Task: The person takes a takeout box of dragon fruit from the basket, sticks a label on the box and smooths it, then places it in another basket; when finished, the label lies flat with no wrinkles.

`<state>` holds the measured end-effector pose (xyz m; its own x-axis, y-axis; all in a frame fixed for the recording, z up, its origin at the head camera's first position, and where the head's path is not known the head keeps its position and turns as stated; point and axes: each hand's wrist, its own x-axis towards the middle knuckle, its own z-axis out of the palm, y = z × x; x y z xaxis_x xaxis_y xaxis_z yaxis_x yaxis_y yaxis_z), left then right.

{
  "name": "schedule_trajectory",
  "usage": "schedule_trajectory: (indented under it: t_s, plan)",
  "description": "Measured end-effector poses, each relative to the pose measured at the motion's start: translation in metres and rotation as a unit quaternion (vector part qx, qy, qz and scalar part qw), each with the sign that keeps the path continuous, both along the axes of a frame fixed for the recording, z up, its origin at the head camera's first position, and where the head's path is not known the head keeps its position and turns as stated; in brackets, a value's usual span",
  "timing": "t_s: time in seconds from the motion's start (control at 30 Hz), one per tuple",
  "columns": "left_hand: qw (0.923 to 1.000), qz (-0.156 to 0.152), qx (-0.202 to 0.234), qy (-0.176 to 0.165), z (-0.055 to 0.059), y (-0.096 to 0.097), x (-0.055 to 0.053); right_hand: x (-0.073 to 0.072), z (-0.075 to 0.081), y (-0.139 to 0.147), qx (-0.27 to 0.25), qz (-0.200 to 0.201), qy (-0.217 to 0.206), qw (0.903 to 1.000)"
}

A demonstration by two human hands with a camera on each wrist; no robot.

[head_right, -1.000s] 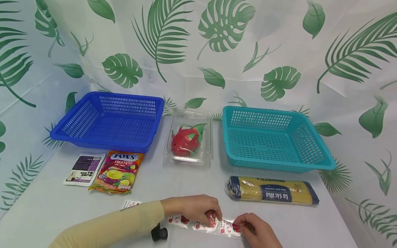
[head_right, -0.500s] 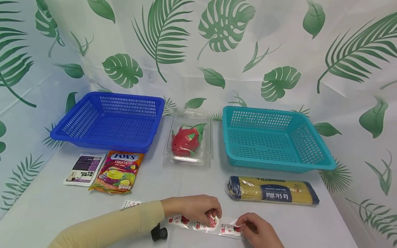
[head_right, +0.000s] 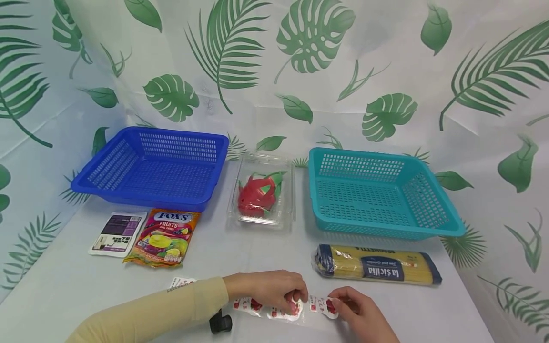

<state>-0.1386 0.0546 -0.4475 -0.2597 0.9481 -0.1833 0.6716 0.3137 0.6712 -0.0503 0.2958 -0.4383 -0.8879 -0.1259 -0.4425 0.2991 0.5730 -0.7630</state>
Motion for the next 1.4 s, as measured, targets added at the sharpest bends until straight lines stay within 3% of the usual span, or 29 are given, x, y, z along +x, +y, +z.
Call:
schedule_trajectory:
  t_s: [0.17,0.3,0.53,0.7,0.97,1.2,1.4]
  plan:
    - [0.9993,0.023,0.019,-0.023,0.002,-0.002,-0.001,-0.003,0.006,-0.002,0.006,0.014,0.020,0.9997]
    - [0.9958,0.051,0.067,-0.036,0.004,-0.006,-0.003,-0.007,0.011,-0.004,0.031,0.009,0.035,0.9989]
    - [0.9843,0.062,0.144,-0.080,0.007,-0.007,-0.003,-0.016,0.016,-0.008,-0.017,0.031,0.016,0.9992]
    - [0.9786,0.084,0.162,-0.095,0.009,-0.007,-0.001,-0.021,0.019,-0.011,-0.043,0.026,-0.021,0.9985]
    - [0.9633,0.107,0.180,-0.168,0.008,-0.009,0.002,-0.024,0.023,-0.014,-0.071,0.041,-0.033,0.9961]
    - [0.9680,0.094,0.176,-0.153,0.005,-0.009,0.001,-0.026,0.024,-0.016,-0.092,0.049,-0.044,0.9936]
    - [0.9604,0.119,0.191,-0.164,0.006,-0.011,0.001,-0.028,0.024,-0.019,-0.101,0.037,-0.034,0.9936]
